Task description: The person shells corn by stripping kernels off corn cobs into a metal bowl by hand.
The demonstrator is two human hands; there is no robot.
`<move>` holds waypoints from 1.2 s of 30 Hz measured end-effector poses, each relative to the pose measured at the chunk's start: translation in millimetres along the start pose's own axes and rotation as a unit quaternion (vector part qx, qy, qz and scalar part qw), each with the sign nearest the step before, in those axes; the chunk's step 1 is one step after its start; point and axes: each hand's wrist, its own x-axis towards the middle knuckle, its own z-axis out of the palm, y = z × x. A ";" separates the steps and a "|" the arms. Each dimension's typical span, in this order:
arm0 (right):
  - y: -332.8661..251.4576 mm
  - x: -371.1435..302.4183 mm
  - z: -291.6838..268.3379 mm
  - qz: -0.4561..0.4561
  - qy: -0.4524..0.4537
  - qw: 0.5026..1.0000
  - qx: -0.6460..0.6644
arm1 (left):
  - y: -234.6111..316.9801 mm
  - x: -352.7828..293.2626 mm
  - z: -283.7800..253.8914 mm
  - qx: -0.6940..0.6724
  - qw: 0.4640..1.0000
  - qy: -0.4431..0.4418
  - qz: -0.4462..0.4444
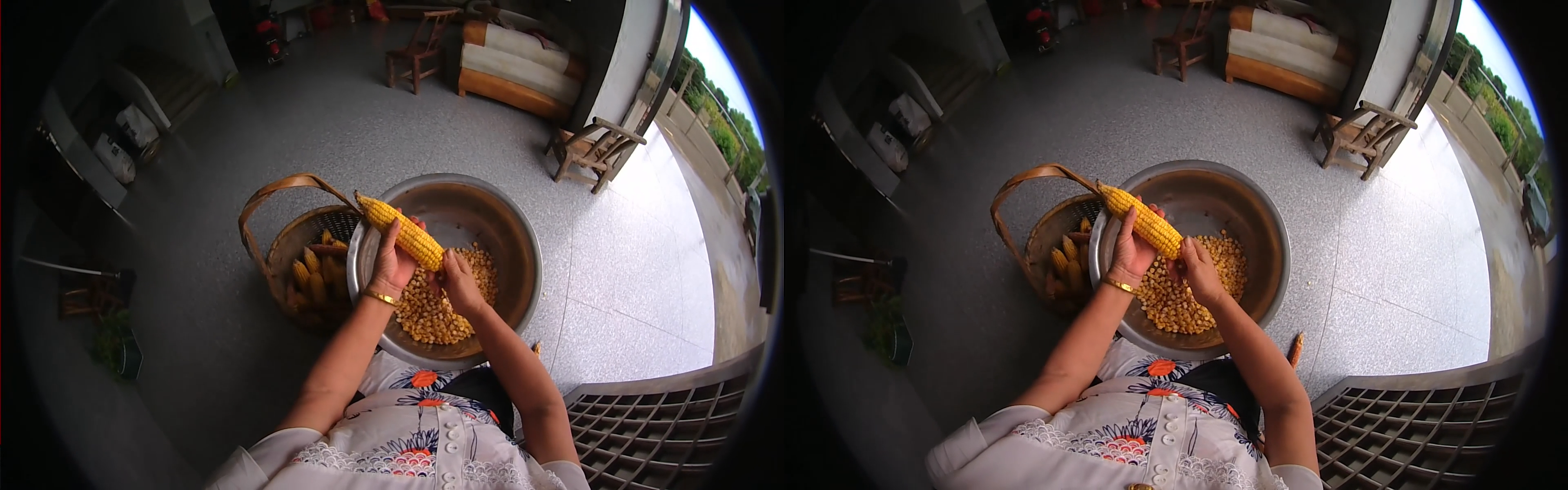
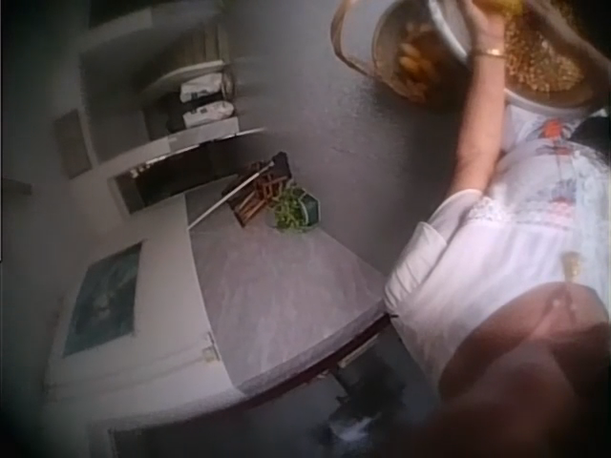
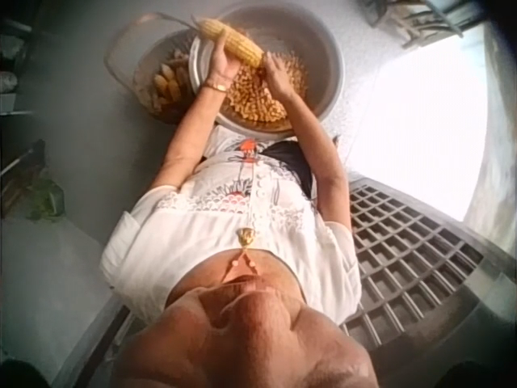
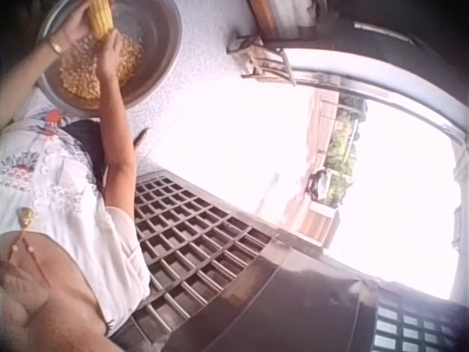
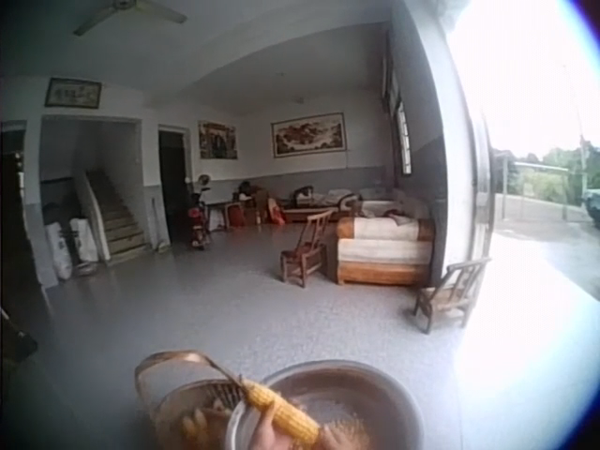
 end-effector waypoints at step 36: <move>2.0 0.6 -2.7 -0.127 0.085 0.967 -0.202 | 10.1 0.8 9.8 -0.036 0.995 -0.096 0.002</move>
